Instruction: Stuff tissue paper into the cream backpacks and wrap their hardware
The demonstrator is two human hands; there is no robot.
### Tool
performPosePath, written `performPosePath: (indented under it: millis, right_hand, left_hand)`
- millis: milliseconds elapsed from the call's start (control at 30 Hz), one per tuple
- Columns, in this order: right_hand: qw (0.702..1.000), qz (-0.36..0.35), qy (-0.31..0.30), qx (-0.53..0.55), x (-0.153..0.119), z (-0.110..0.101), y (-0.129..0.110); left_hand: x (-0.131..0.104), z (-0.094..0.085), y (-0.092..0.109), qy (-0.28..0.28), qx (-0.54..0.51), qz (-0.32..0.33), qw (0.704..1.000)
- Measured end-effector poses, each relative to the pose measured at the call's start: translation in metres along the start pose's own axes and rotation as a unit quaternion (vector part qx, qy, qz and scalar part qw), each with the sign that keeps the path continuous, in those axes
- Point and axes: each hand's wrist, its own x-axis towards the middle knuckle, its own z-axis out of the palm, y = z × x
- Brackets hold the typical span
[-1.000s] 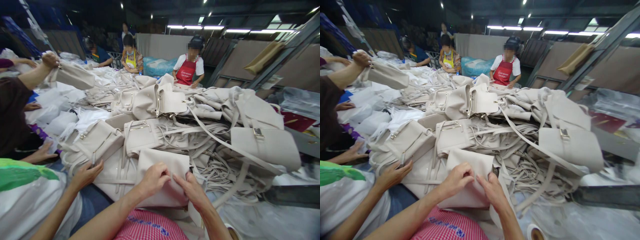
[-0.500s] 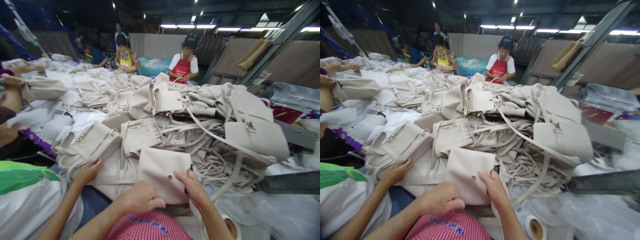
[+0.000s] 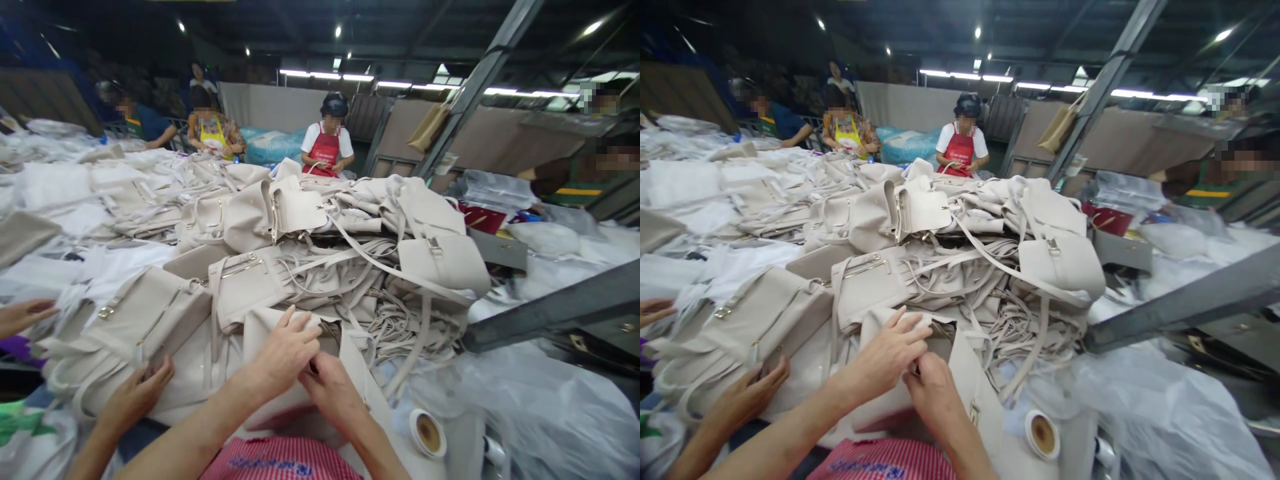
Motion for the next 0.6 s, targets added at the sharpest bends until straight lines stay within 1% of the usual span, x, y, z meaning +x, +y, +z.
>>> performPosePath:
  millis: [33, 67, 100, 133, 167, 233, 267, 300, 333, 367, 400, 433, 467, 500, 533, 600]
  right_hand:
    - [1.0, 0.008, 0.0, 0.003, -0.006, -0.006, 0.001]
    - [1.0, 0.012, 0.017, 0.014, -0.013, -0.013, 0.004]
    - [0.998, 0.017, 0.048, 0.03, -0.021, -0.021, 0.01]
    - [0.994, 0.029, 0.097, 0.047, -0.03, -0.028, 0.018]
    - [0.984, 0.052, 0.161, 0.058, -0.04, -0.036, 0.029]
    - [0.946, 0.126, 0.293, 0.067, -0.061, -0.047, 0.056]
    - [0.923, 0.175, 0.335, 0.076, -0.072, -0.05, 0.07]
    - [0.9, 0.229, 0.358, 0.097, -0.081, -0.051, 0.083]
    - [0.877, 0.284, 0.363, 0.135, -0.09, -0.051, 0.095]
    - [0.855, 0.335, 0.348, 0.191, -0.097, -0.048, 0.104]
    - [0.831, 0.375, 0.318, 0.262, -0.102, -0.044, 0.111]
    - [0.804, 0.399, 0.278, 0.343, -0.106, -0.038, 0.115]
    - [0.775, 0.407, 0.239, 0.42, -0.108, -0.032, 0.118]
    - [0.747, 0.401, 0.213, 0.486, -0.108, -0.027, 0.12]
    - [0.72, 0.388, 0.208, 0.536, -0.108, -0.022, 0.12]
    - [0.678, 0.358, 0.242, 0.595, -0.105, -0.017, 0.12]
  left_hand:
    - [-0.001, 0.004, -0.004, -0.005, 0.006, -0.006, 1.0]
    - [-0.002, 0.008, -0.007, -0.003, 0.008, -0.012, 1.0]
    - [-0.003, 0.011, -0.011, 0.005, 0.009, -0.02, 1.0]
    - [-0.004, 0.013, -0.014, 0.016, 0.007, -0.029, 0.999]
    - [-0.004, 0.014, -0.018, 0.026, 0.003, -0.039, 0.999]
    - [0.0, 0.015, -0.023, 0.038, -0.014, -0.054, 0.998]
    - [0.003, 0.016, -0.025, 0.044, -0.026, -0.058, 0.997]
    - [0.006, 0.016, -0.027, 0.048, -0.038, -0.06, 0.996]
    - [0.01, 0.016, -0.028, 0.053, -0.048, -0.062, 0.995]
    - [0.014, 0.017, -0.029, 0.058, -0.057, -0.065, 0.995]
    - [0.017, 0.017, -0.029, 0.062, -0.063, -0.068, 0.994]
    - [0.02, 0.018, -0.029, 0.064, -0.068, -0.071, 0.993]
    - [0.023, 0.018, -0.029, 0.065, -0.071, -0.074, 0.993]
    - [0.025, 0.019, -0.029, 0.066, -0.073, -0.076, 0.992]
    - [0.028, 0.019, -0.029, 0.066, -0.074, -0.079, 0.992]
    - [0.031, 0.02, -0.03, 0.063, -0.074, -0.085, 0.992]
